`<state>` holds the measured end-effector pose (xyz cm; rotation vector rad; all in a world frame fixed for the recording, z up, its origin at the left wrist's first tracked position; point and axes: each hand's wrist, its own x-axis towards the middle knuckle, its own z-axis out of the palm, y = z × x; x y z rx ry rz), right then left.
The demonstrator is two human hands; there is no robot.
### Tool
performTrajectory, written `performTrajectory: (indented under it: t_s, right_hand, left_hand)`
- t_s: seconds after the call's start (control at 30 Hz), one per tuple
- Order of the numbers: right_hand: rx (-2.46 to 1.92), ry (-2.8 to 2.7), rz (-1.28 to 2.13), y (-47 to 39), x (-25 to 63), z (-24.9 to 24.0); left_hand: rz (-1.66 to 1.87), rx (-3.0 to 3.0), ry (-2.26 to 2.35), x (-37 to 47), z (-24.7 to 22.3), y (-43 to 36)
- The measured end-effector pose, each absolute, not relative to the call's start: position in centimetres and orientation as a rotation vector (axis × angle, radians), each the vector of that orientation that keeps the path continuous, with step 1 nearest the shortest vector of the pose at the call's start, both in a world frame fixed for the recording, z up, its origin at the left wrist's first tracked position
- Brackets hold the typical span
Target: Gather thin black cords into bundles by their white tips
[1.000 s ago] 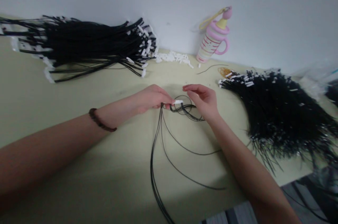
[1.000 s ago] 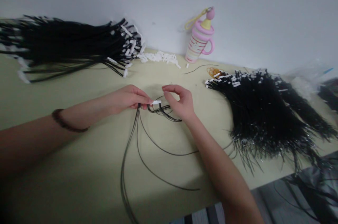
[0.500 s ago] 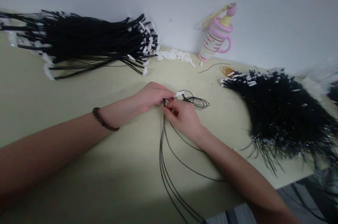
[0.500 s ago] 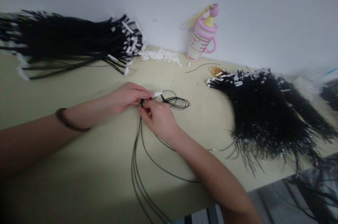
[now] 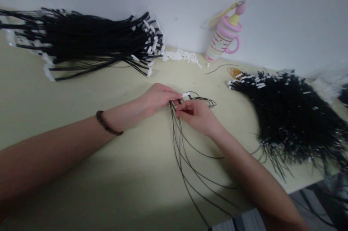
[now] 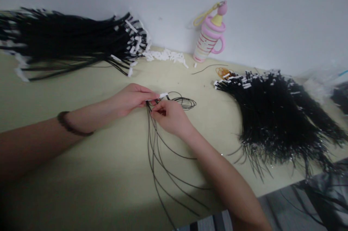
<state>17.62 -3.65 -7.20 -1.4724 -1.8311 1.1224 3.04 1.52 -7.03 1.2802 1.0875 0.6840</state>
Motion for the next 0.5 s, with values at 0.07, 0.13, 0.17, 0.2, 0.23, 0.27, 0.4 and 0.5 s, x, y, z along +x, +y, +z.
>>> performTrajectory:
  t_s: [0.07, 0.13, 0.17, 0.2, 0.23, 0.27, 0.4, 0.5]
  right_hand:
    - [-1.453, -1.837, 1.15, -3.5, 17.9, -6.9]
    - [-1.43, -1.867, 1.159, -3.4, 18.2, -6.8]
    - [-1.425, -1.886, 1.162, -3.4, 18.3, -6.9]
    - [-1.422, -1.906, 1.164, -3.4, 18.4, -6.9]
    - [-1.423, -1.92, 1.168, -3.4, 18.5, -6.9]
    - [-1.422, -1.919, 1.184, -3.4, 18.5, -6.9]
    - [-1.409, -1.676, 1.446, -3.6, 19.0, -5.1]
    - [-1.284, -1.474, 1.519, -3.8, 20.3, -1.7]
  left_hand:
    - [0.687, 1.297, 1.11, 3.0, -7.1, 1.5]
    - [0.716, 1.363, 1.112, 3.0, -7.3, 1.6]
    - [0.736, 1.418, 1.101, 2.9, -7.4, 1.7]
    - [0.749, 1.478, 1.084, 2.8, -7.6, 1.8]
    - [0.759, 1.533, 1.067, 2.8, -7.7, 1.9]
    - [0.757, 1.574, 1.053, 2.7, -7.8, 1.9]
    - [0.726, 1.536, 1.032, 2.7, -7.9, 1.8]
    - [0.715, 1.424, 1.098, 2.9, -7.3, 1.6]
